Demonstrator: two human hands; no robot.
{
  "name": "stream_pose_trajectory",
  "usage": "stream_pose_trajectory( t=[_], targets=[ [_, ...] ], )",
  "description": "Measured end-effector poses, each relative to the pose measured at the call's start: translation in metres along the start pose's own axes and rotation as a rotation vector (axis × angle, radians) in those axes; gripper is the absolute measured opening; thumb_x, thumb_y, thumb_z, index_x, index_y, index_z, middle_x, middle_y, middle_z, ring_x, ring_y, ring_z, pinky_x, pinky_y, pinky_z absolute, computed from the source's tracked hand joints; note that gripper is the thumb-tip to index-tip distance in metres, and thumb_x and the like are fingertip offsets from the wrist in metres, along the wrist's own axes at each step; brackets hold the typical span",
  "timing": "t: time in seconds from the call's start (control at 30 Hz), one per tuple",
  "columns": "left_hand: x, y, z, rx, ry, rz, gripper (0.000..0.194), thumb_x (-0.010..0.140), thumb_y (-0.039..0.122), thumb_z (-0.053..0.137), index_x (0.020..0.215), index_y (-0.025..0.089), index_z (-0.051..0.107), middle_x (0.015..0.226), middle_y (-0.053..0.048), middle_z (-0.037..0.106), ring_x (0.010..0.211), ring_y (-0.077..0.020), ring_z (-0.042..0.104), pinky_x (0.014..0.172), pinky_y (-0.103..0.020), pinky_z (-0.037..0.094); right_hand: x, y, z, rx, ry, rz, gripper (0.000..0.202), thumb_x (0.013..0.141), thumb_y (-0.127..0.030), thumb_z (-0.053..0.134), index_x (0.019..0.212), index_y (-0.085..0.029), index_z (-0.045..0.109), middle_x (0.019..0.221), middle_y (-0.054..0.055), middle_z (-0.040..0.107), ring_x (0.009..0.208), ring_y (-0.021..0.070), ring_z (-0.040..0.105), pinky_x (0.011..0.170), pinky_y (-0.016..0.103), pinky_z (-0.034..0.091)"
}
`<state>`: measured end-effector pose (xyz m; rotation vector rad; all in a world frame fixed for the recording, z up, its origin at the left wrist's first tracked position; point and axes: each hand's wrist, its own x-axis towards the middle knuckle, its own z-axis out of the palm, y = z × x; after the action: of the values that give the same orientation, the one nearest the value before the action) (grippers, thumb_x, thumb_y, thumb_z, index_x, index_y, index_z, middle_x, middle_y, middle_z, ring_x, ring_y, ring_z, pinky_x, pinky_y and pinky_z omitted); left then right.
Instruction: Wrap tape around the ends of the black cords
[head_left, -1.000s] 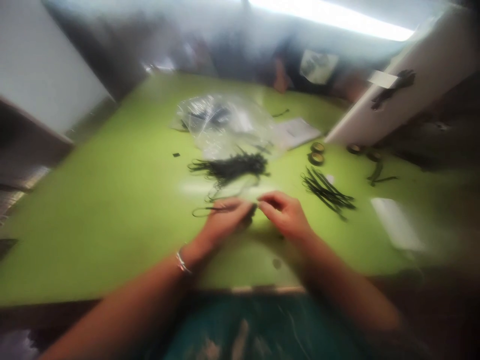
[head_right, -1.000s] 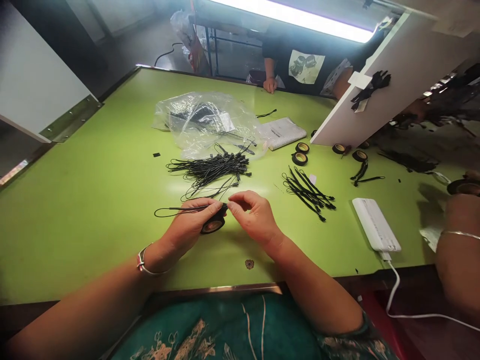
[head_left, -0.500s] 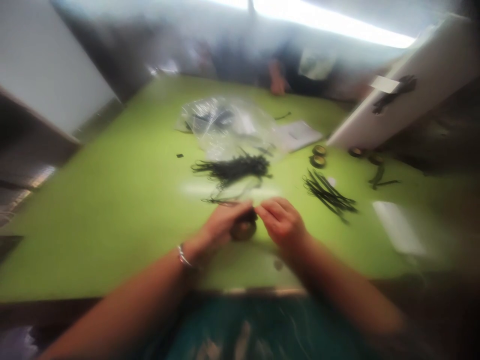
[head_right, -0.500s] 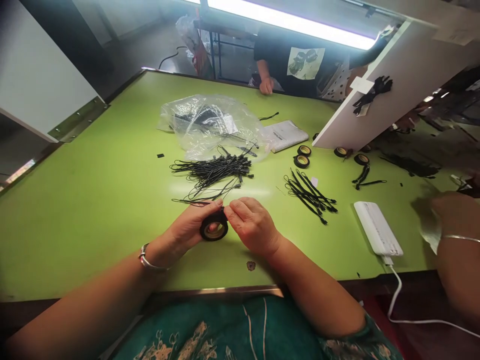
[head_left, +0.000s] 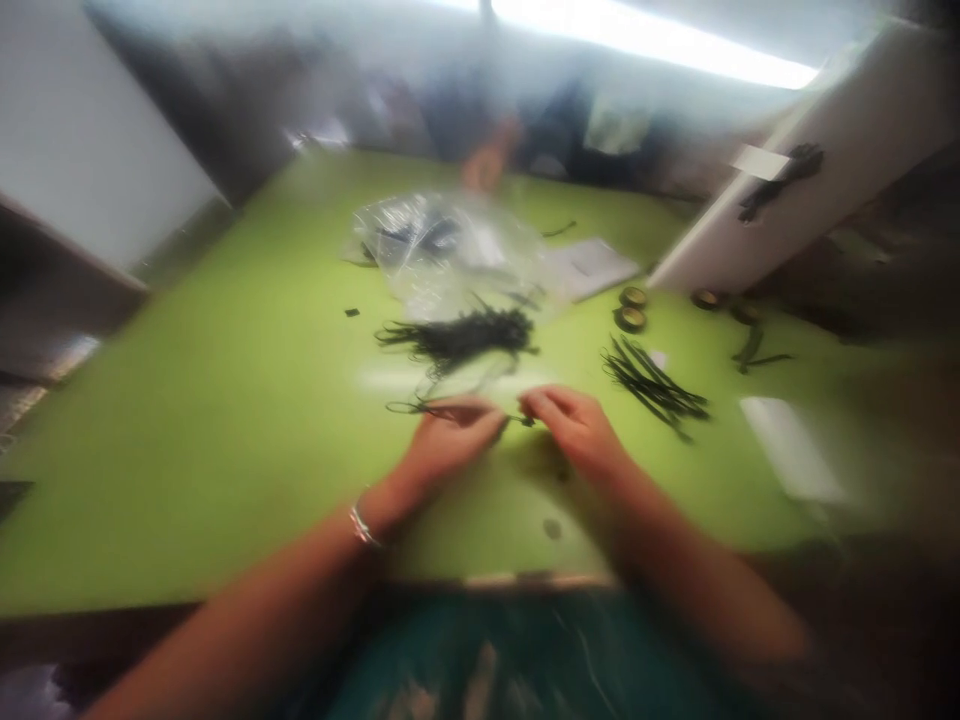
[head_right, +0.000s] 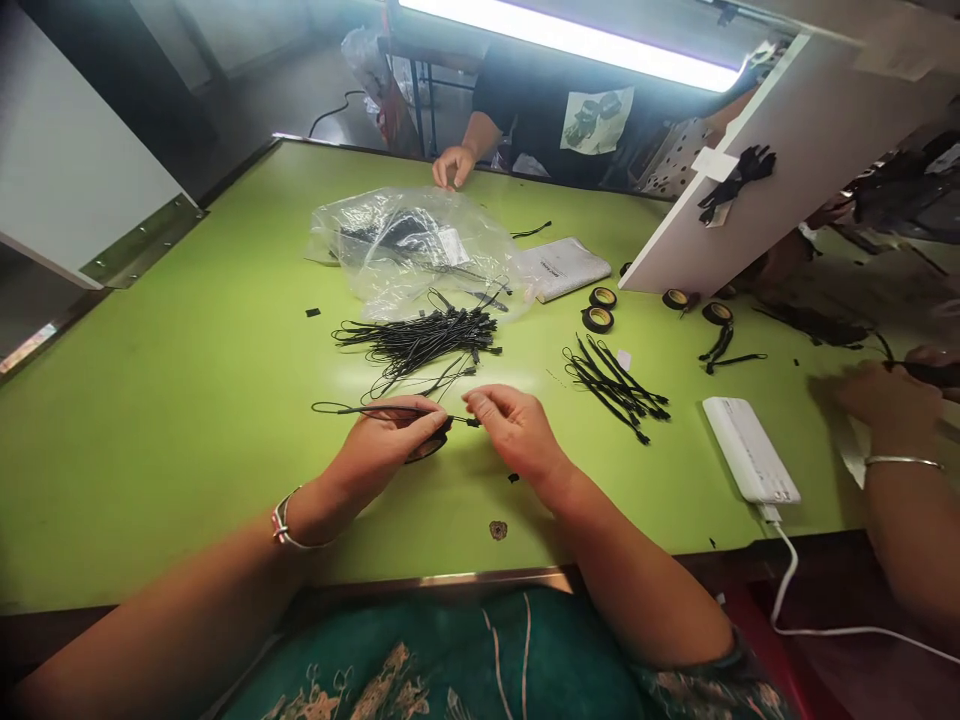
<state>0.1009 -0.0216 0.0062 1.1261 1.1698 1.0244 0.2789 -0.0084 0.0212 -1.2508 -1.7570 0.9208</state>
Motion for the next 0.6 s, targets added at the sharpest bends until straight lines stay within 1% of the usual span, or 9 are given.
stream_pose_trajectory(
  t=[0.07, 0.17, 0.23, 0.27, 0.33, 0.4, 0.47, 0.53, 0.6],
  targets=[
    [0.0, -0.002, 0.0, 0.131, 0.019, 0.114, 0.018, 0.078, 0.033, 0.068, 0.074, 0.016, 0.069, 0.063, -0.002, 0.061, 0.056, -0.0121, 0.051, 0.053, -0.024, 0.04, -0.001, 0.0, 0.005, -0.088, -0.065, -0.015, 0.018, 0.086, -0.026, 0.058, 0.074, -0.017, 0.067, 0.071, 0.001, 0.068, 0.068, 0.0135, 0.061, 0.065, 0.025, 0.048],
    [0.001, -0.003, -0.001, 0.25, 0.039, 0.289, 0.014, 0.078, 0.029, 0.067, 0.072, 0.016, 0.069, 0.069, -0.004, 0.066, 0.063, -0.0145, 0.056, 0.061, -0.025, 0.044, -0.004, 0.001, 0.01, -0.177, -0.06, -0.121, 0.02, 0.085, -0.023, 0.059, 0.066, -0.018, 0.06, 0.063, -0.001, 0.061, 0.06, 0.0111, 0.053, 0.059, 0.024, 0.043],
    [0.002, -0.002, -0.002, 0.257, 0.048, 0.309, 0.014, 0.077, 0.028, 0.068, 0.072, 0.016, 0.07, 0.071, -0.005, 0.066, 0.067, -0.0154, 0.057, 0.064, -0.026, 0.045, -0.006, 0.002, 0.011, -0.225, -0.04, -0.217, 0.019, 0.085, -0.021, 0.058, 0.066, -0.018, 0.057, 0.064, -0.001, 0.058, 0.061, 0.0117, 0.051, 0.059, 0.024, 0.042],
    [0.002, -0.002, -0.003, 0.234, 0.038, 0.261, 0.015, 0.077, 0.03, 0.069, 0.073, 0.016, 0.07, 0.071, -0.005, 0.066, 0.067, -0.0153, 0.057, 0.064, -0.026, 0.045, -0.006, 0.003, 0.01, -0.273, -0.021, -0.284, 0.018, 0.086, -0.02, 0.057, 0.068, -0.019, 0.057, 0.066, 0.0, 0.058, 0.064, 0.0129, 0.052, 0.06, 0.026, 0.042],
    [0.003, -0.001, -0.004, 0.116, -0.014, 0.09, 0.021, 0.077, 0.035, 0.07, 0.073, 0.015, 0.069, 0.067, -0.004, 0.063, 0.061, -0.0136, 0.054, 0.057, -0.025, 0.043, -0.006, 0.006, 0.007, -0.423, 0.011, -0.454, 0.018, 0.088, -0.019, 0.054, 0.071, -0.019, 0.059, 0.071, 0.003, 0.059, 0.071, 0.0161, 0.053, 0.068, 0.03, 0.044],
    [0.004, -0.001, -0.005, -0.076, -0.119, -0.095, 0.029, 0.076, 0.042, 0.071, 0.07, 0.013, 0.067, 0.059, -0.002, 0.056, 0.05, -0.01, 0.047, 0.047, -0.022, 0.036, -0.004, 0.01, 0.003, -0.581, 0.003, -0.637, 0.017, 0.09, -0.017, 0.052, 0.076, -0.02, 0.061, 0.075, 0.005, 0.061, 0.079, 0.0186, 0.053, 0.076, 0.035, 0.045],
    [0.006, -0.001, -0.006, -0.26, -0.223, -0.228, 0.034, 0.075, 0.044, 0.071, 0.067, 0.012, 0.064, 0.052, 0.001, 0.048, 0.042, -0.0064, 0.037, 0.04, -0.021, 0.027, -0.003, 0.015, -0.001, -0.673, -0.02, -0.785, 0.017, 0.09, -0.015, 0.051, 0.083, -0.022, 0.064, 0.078, 0.004, 0.062, 0.084, 0.0191, 0.054, 0.083, 0.037, 0.045],
    [0.008, -0.003, -0.007, -0.362, -0.256, -0.292, 0.034, 0.073, 0.04, 0.073, 0.062, 0.011, 0.061, 0.049, 0.004, 0.042, 0.039, -0.0044, 0.033, 0.039, -0.02, 0.022, -0.002, 0.019, -0.003, -0.711, -0.02, -0.892, 0.018, 0.09, -0.013, 0.051, 0.089, -0.024, 0.065, 0.083, 0.003, 0.065, 0.088, 0.0187, 0.055, 0.088, 0.038, 0.046],
    [0.008, -0.004, -0.008, -0.37, -0.22, -0.285, 0.03, 0.069, 0.034, 0.077, 0.059, 0.012, 0.059, 0.05, 0.004, 0.043, 0.042, -0.0046, 0.035, 0.04, -0.019, 0.024, -0.001, 0.022, -0.004, -0.723, -0.014, -0.948, 0.018, 0.089, -0.012, 0.053, 0.092, -0.025, 0.066, 0.089, 0.003, 0.066, 0.092, 0.0184, 0.056, 0.091, 0.038, 0.046]
  ],
)
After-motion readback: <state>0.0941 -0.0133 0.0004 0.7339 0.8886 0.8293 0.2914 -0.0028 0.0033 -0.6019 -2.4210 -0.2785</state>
